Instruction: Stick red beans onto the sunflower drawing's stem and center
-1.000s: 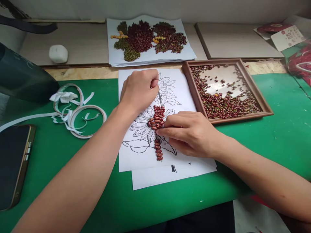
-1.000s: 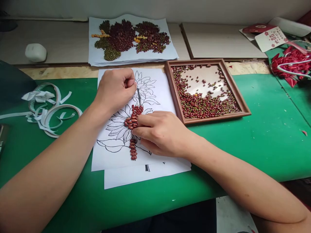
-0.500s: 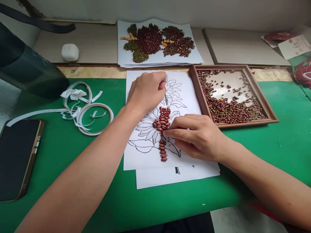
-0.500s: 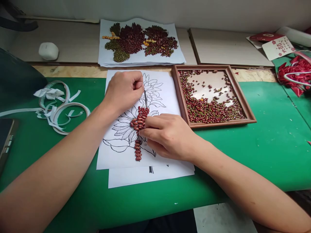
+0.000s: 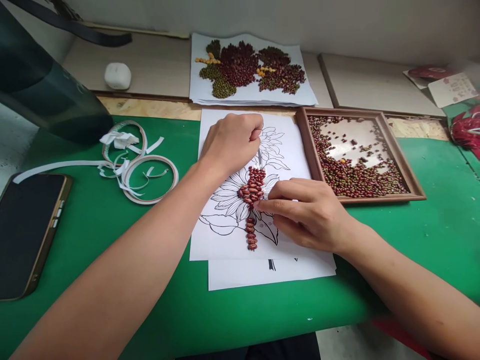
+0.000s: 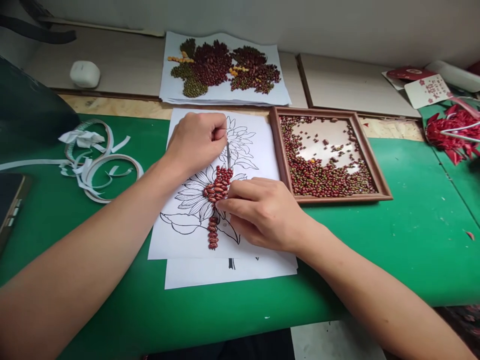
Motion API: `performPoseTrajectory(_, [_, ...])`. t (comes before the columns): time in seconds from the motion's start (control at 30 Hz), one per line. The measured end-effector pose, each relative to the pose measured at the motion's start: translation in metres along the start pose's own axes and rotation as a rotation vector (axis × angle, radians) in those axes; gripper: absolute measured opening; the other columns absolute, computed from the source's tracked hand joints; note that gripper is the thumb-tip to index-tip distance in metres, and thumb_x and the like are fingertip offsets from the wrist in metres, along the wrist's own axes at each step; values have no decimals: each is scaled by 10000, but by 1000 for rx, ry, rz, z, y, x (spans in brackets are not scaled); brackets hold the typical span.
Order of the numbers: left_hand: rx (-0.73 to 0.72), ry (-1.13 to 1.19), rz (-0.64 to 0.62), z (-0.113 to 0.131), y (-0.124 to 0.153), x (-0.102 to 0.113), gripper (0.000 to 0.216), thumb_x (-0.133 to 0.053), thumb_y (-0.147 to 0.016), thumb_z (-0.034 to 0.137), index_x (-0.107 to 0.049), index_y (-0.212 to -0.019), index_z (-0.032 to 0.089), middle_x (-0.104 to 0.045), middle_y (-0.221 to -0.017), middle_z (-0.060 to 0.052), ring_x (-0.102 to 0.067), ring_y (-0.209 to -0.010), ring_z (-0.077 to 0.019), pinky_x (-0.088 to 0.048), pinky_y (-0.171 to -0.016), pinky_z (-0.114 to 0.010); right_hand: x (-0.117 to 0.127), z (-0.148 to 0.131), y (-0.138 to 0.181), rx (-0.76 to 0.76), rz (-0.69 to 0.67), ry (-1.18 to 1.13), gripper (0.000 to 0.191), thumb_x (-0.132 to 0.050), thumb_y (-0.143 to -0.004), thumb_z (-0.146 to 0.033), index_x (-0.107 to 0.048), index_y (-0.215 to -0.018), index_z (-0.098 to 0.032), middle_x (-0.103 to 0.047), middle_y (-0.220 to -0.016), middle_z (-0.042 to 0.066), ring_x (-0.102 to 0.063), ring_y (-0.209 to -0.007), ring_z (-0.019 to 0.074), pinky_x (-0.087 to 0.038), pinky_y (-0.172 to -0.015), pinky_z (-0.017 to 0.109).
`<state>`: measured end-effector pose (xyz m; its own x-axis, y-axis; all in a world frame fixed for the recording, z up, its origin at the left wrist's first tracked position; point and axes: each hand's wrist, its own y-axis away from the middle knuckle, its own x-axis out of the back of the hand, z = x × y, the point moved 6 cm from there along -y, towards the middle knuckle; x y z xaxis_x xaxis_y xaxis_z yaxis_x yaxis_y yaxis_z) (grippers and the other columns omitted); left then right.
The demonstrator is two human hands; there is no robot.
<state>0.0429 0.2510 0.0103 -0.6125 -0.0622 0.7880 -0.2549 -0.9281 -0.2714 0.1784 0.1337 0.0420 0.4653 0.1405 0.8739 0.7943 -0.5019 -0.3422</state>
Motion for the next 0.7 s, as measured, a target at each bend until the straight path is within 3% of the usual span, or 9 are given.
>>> performPoseTrajectory(0.2, [3, 23, -1, 0, 0, 0, 201, -550, -819, 81, -550, -683, 228, -572, -659, -30, -496, -636, -194, -266, -621, -368, -5, 2, 2, 15, -56, -13, 248, -564, -950, -82, -729, -1120, -157, -696, -882, 59, -560, -677, 156, -407, -615, 306])
performPoseTrajectory(0.7, [10, 44, -9, 1, 0, 0, 219, -549, -814, 78, -465, -667, 217, -546, -655, -24, -460, -637, -181, -246, -638, -361, -7, 3, 2, -7, -52, -55, 264, -548, -945, -71, -751, -1096, -146, -702, -888, 65, -579, -696, 159, -423, -630, 307])
